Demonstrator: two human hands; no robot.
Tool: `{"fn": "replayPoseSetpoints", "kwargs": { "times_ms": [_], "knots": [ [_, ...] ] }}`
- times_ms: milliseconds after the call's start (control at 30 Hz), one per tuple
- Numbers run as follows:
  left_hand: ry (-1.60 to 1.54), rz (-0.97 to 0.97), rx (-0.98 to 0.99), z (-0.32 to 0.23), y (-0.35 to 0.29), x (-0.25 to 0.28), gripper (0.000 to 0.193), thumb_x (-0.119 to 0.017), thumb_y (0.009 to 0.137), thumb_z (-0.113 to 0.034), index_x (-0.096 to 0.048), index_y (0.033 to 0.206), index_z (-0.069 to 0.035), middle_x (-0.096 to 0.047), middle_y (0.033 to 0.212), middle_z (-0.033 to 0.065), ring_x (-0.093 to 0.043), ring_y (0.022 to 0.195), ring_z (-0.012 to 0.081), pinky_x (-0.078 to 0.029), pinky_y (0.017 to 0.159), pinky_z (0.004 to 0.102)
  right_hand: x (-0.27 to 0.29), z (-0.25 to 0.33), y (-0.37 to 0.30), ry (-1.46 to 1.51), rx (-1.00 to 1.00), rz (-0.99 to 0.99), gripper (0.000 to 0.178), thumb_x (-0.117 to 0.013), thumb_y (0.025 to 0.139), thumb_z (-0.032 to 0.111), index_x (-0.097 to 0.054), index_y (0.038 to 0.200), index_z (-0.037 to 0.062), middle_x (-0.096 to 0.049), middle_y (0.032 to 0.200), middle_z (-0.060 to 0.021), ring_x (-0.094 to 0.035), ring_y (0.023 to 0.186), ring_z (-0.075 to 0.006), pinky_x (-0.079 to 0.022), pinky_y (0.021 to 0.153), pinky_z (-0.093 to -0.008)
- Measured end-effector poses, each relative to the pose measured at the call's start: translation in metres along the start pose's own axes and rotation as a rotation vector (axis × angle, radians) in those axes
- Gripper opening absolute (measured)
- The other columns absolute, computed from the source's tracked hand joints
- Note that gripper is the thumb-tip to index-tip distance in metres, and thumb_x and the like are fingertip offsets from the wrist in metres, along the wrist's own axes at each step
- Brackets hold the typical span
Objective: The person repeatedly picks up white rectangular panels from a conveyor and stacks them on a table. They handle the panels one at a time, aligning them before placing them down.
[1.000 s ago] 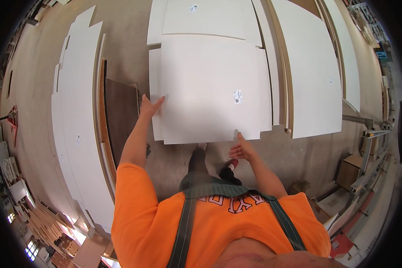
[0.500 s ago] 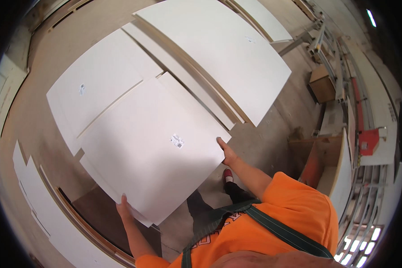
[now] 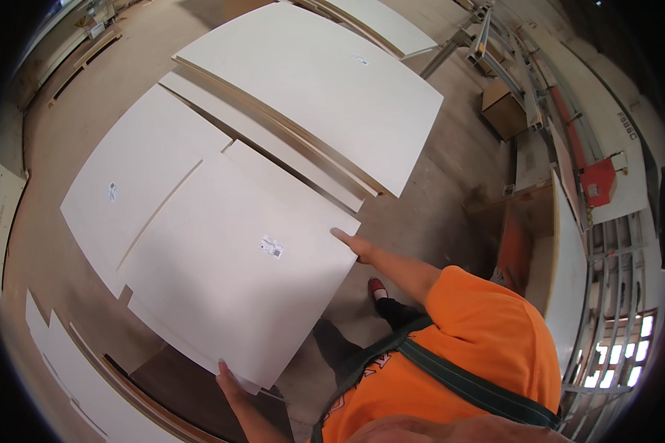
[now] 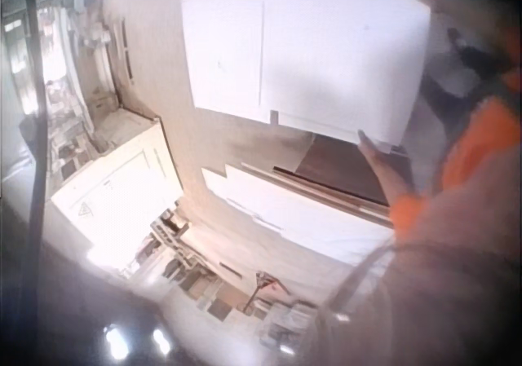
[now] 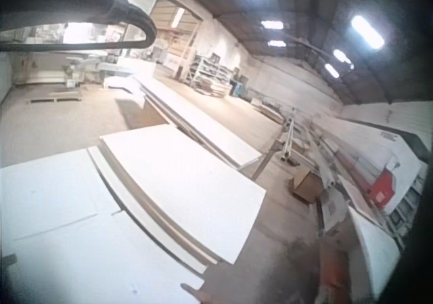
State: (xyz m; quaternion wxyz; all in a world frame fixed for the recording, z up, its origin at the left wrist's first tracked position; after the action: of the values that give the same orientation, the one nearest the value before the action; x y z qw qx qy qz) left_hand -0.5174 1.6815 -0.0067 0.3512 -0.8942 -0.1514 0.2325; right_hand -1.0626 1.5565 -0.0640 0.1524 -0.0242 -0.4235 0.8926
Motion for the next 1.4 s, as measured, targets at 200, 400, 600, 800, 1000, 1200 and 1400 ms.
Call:
{"fn": "replayPoseSetpoints", "kwargs": {
  "times_ms": [200, 400, 600, 800, 1000, 1200, 1400],
  "knots": [
    [0.102, -0.143, -0.091, 0.012, -0.025, -0.007, 0.044, -0.057, 0.091, -0.020, -0.050, 0.122, 0.011, -0.058, 0.118, 0.0129, -0.056, 0.106, 0.0217, -0.045, 0.092, 0.0344, 0.007, 0.021, -0.047, 0.077, -0.024, 0.117, 0.067, -0.061, 0.087, 0.055, -0.058, 0.118, -0.0048, -0.064, 0.112, -0.0103, -0.061, 0.099, -0.0184, -0.049, 0.087, -0.0325],
    [0.057, -0.273, -0.050, 0.043, -0.064, -0.013, 0.047, -0.065, 0.084, -0.018, -0.052, 0.122, 0.007, -0.059, 0.115, 0.0095, -0.057, 0.101, 0.0204, -0.045, 0.089, 0.0336, 0.016, 0.027, -0.083, 0.106, -0.033, 0.202, 0.068, -0.055, 0.092, 0.051, -0.048, 0.131, -0.0045, -0.056, 0.127, -0.0111, -0.054, 0.112, -0.0194, -0.044, 0.095, -0.0316],
    [0.114, -0.345, 0.053, 0.048, -0.076, -0.012, 0.049, -0.070, 0.081, -0.020, -0.055, 0.120, 0.006, -0.060, 0.113, 0.0081, -0.057, 0.097, 0.0185, -0.045, 0.088, 0.0329, 0.010, 0.038, -0.085, 0.167, -0.095, 0.168, 0.066, -0.052, 0.094, 0.050, -0.045, 0.136, -0.0003, -0.054, 0.132, -0.0114, -0.052, 0.118, -0.0221, -0.044, 0.098, -0.0332],
    [0.063, -0.345, -0.086, 0.027, -0.054, -0.005, 0.053, -0.069, 0.081, -0.024, -0.054, 0.122, 0.006, -0.059, 0.115, 0.0092, -0.057, 0.101, 0.0195, -0.044, 0.090, 0.0336, -0.022, 0.054, -0.058, 0.138, -0.096, 0.190, 0.071, -0.059, 0.090, 0.049, -0.048, 0.127, -0.0112, -0.060, 0.121, -0.0166, -0.060, 0.105, -0.0229, -0.050, 0.089, -0.0332],
    [-0.017, -0.310, -0.183, 0.015, -0.040, 0.024, 0.056, -0.067, 0.084, -0.028, -0.051, 0.124, 0.008, -0.057, 0.120, 0.0097, -0.055, 0.108, 0.0218, -0.043, 0.095, 0.0354, -0.067, 0.066, -0.049, 0.101, 0.055, 0.236, 0.070, -0.064, 0.090, 0.043, -0.045, 0.131, -0.0106, -0.057, 0.125, -0.0157, -0.059, 0.108, -0.0220, -0.049, 0.090, -0.0342],
    [-0.054, -0.212, -0.064, -0.006, -0.034, 0.064, 0.061, -0.060, 0.090, -0.036, -0.047, 0.130, 0.007, -0.053, 0.128, 0.0134, -0.052, 0.117, 0.0264, -0.039, 0.101, 0.0392, -0.100, 0.040, -0.062, 0.013, 0.135, 0.242, 0.065, -0.061, 0.090, 0.046, -0.051, 0.129, -0.0046, -0.058, 0.124, -0.0119, -0.055, 0.109, -0.0211, -0.044, 0.094, -0.0345],
    [0.009, -0.246, -0.001, -0.007, -0.032, 0.089, 0.071, -0.062, 0.088, -0.042, -0.042, 0.135, 0.007, -0.050, 0.134, 0.0144, -0.051, 0.118, 0.0280, -0.038, 0.102, 0.0402, -0.102, 0.029, -0.052, -0.055, 0.036, 0.219, 0.081, -0.063, 0.082, 0.061, -0.054, 0.123, -0.0085, -0.059, 0.121, -0.0160, -0.057, 0.106, -0.0226, -0.046, 0.090, -0.0360]
  ]
}}
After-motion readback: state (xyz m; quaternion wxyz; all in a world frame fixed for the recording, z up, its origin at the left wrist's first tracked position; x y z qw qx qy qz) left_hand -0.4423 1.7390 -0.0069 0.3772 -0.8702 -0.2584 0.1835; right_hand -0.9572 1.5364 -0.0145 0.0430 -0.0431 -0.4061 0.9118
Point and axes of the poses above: each hand's wrist, its own y-axis towards the middle knuckle, its own x-axis out of the back of the hand, z = x × y, the point moved 1 cm from there along y, towards the middle knuckle
